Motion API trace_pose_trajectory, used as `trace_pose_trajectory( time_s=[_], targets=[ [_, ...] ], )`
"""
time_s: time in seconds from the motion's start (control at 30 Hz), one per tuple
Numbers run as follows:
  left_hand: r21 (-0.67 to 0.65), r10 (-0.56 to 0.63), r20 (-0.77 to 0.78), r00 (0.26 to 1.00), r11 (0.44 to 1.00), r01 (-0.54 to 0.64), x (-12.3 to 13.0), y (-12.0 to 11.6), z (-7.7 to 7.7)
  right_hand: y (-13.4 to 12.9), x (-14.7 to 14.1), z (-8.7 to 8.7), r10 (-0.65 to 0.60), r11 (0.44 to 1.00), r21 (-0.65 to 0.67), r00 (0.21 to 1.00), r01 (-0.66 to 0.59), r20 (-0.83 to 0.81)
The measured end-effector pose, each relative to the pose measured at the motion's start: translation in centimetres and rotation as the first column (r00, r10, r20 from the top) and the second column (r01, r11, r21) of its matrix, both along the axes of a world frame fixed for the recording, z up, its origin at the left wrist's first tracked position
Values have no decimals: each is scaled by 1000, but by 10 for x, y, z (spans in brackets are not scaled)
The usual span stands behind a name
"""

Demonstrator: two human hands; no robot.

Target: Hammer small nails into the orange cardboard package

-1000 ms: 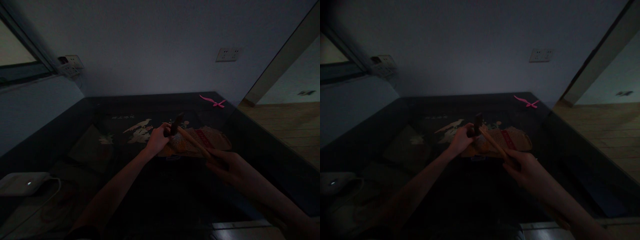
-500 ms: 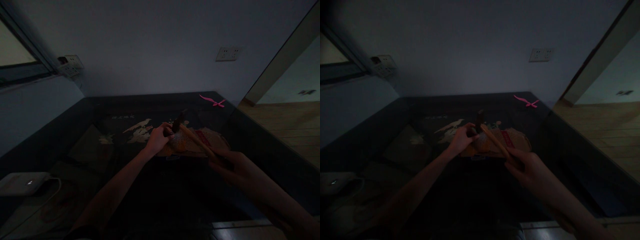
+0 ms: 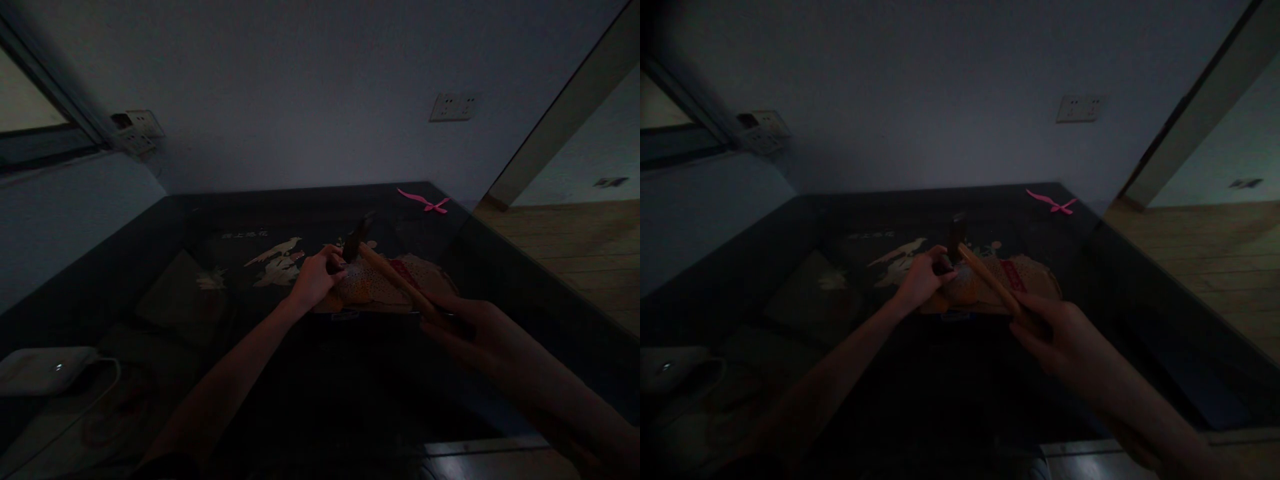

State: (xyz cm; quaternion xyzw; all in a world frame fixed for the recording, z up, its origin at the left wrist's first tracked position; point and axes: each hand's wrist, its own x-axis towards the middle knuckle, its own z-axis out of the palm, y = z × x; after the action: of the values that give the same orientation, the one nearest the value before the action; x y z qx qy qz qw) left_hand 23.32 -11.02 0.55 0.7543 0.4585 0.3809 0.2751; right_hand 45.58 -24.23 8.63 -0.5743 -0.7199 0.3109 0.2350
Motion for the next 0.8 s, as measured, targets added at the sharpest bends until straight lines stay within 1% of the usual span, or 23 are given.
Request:
trace_pose_trajectory(
  time_s=[0.17,0.33,0.43,0.5,0.57,0.67,0.73,0.8],
  targets=[
    [8,-31,-13,999,999,32,-1,-2,3,2,-1,-7,28,998,-58,999,-26,30],
    [-6,-25,0,1000,1000,25,1,-3,7,-1,3,-10,-33,997,-63,999,33,-9],
    [-2,-63,1,998,998,63,1,-3,10,-5,6,-13,-34,998,-63,998,31,-44],
    [17,-92,-21,995,996,93,-1,-5,15,-7,8,-15,-35,997,-74,997,30,-63],
    [67,-103,-52,993,992,106,-8,-7,20,-8,8,-17,-50,995,-92,995,41,-91],
    [129,-55,-110,992,989,70,-22,-11,23,-9,6,-18,-84,993,-98,987,71,-136],
    [108,-10,-139,990,994,25,-30,-12,20,-9,5,-18,-95,992,-93,983,81,-157],
    [58,9,-118,993,998,-3,-36,-13,15,-8,5,-19,-109,991,-93,978,93,-180]
  ],
)
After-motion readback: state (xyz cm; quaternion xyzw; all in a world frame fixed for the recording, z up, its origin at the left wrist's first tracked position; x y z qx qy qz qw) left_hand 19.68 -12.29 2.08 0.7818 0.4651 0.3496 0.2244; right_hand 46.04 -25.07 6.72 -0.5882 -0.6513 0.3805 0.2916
